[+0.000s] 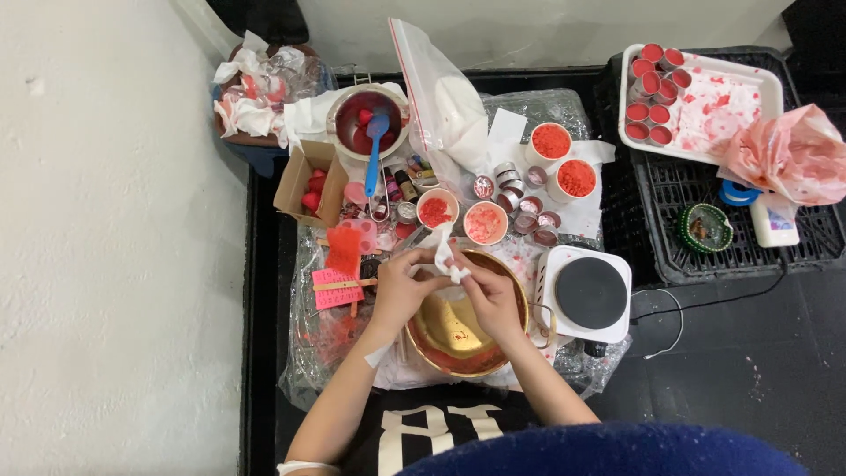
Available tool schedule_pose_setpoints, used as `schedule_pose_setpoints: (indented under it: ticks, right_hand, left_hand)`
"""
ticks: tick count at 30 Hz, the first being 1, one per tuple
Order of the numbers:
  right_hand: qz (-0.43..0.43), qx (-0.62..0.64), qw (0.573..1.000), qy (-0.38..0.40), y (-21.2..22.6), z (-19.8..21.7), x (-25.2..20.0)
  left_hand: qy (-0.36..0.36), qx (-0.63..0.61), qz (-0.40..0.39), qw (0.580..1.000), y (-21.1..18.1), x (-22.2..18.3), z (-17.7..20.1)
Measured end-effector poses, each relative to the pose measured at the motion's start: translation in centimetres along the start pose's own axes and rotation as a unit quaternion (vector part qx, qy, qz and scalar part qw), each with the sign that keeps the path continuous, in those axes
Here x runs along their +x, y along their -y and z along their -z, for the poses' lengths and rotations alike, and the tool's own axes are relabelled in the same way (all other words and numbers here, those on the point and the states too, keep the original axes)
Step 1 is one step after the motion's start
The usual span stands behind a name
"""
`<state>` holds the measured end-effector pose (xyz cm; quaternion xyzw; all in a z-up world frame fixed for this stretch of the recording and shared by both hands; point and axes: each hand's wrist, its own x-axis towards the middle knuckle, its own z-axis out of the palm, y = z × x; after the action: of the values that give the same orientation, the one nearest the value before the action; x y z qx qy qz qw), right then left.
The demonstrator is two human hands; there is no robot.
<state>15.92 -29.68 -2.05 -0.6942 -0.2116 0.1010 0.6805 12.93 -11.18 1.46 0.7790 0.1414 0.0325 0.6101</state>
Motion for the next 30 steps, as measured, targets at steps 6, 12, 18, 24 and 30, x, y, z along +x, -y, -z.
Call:
schedule_pose_setpoints:
  ticks: [6,12,18,24,30]
  right_hand:
    - [0.055,-0.090,0.994,0.021,-1.4,3.0,-0.6]
    - [-0.002,-0.021,0.997,0.068,1.5,5.9,0.6]
    - [-0.159,0.051,0.960,-0.223,-4.5,9.9,-2.6]
    - [-0.082,0.302,0.895,-0.319,3.2,15.1,-4.6]
    - [-0.039,0.280,0.890,-0.359,3.0,19.0,-8.8]
  left_hand:
    - [0.100,-0.204,0.015,0.974,3.2,1.0,-1.7]
    - [0.194,-0.122,-0.004,0.973,3.0,1.6,-2.6]
    - [0.157,-0.190,-0.021,0.969,-0.5,3.2,-4.9]
    - [0.079,0.037,-0.267,0.960,-5.6,4.7,-8.3]
    - [0.245,0.108,-0.299,0.916,-4.4,4.0,-18.1]
